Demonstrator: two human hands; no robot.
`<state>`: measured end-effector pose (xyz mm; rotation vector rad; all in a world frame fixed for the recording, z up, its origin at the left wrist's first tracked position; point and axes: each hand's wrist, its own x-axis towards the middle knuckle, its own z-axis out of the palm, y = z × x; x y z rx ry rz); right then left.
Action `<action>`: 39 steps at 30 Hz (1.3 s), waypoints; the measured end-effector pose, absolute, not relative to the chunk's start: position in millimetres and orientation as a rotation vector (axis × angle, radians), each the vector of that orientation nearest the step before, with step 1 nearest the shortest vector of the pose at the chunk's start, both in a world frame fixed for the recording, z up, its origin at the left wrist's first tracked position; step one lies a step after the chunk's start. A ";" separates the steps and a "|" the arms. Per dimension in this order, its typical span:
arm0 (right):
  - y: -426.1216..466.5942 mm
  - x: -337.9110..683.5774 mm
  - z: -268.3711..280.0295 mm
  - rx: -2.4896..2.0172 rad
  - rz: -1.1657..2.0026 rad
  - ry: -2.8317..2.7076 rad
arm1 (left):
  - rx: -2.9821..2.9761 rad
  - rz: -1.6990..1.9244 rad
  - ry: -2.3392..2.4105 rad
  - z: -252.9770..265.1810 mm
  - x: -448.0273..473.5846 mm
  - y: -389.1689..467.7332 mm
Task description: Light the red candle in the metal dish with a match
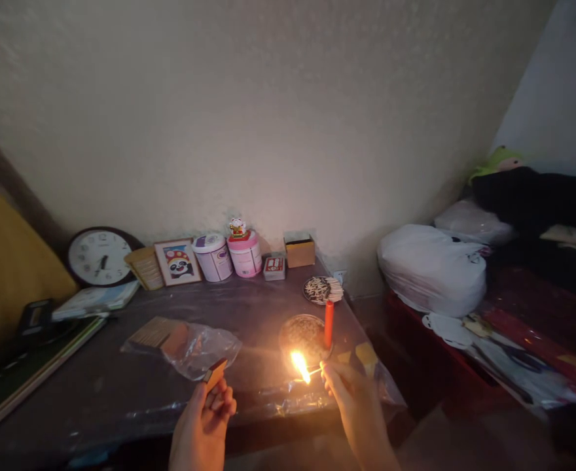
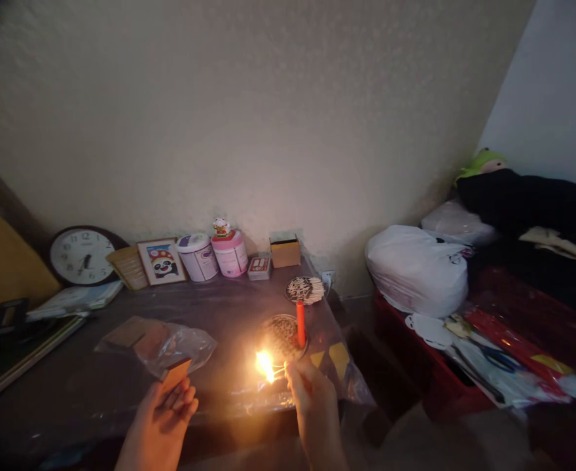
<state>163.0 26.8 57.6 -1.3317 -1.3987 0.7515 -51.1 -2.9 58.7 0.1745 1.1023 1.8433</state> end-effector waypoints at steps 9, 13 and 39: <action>33.3 162.3 46.4 -1.363 0.668 -1.404 | 0.269 1.848 1.071 46.3 -59.6 1.9; 31.3 161.6 48.2 -1.307 0.790 -1.333 | 0.242 1.853 1.076 49.6 -58.2 0.8; 37.5 152.7 62.4 -1.351 0.790 -1.312 | 0.109 1.843 0.993 59.4 -61.9 2.0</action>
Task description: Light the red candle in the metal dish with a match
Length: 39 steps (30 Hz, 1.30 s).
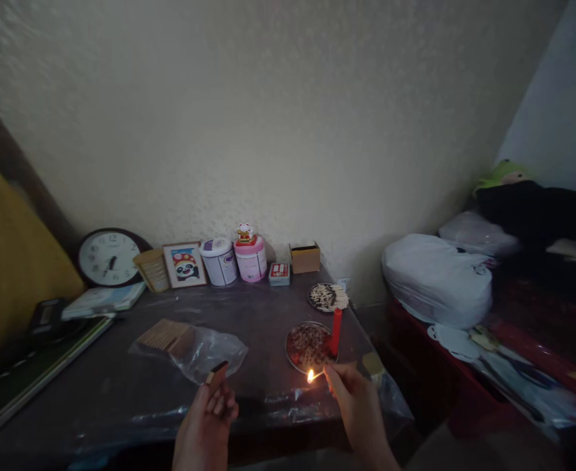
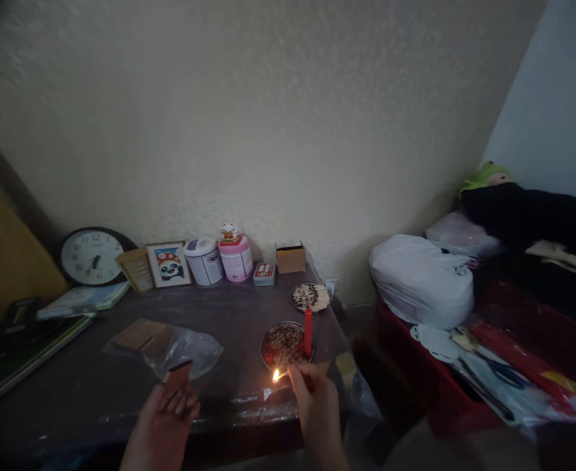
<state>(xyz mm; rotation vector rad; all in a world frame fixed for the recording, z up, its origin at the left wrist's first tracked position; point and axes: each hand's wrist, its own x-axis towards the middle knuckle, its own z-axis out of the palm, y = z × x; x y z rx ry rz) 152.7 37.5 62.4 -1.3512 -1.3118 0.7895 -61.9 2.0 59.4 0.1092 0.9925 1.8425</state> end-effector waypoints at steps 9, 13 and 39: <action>41.8 150.3 71.7 -1.421 0.716 -1.316 | 0.118 1.893 0.958 63.8 -60.7 -0.2; 43.4 151.6 70.0 -1.427 0.711 -1.325 | 0.057 1.914 0.974 67.9 -59.8 -0.1; 76.5 146.4 45.7 -1.477 0.764 -1.453 | -0.007 1.702 0.952 26.5 -93.9 11.4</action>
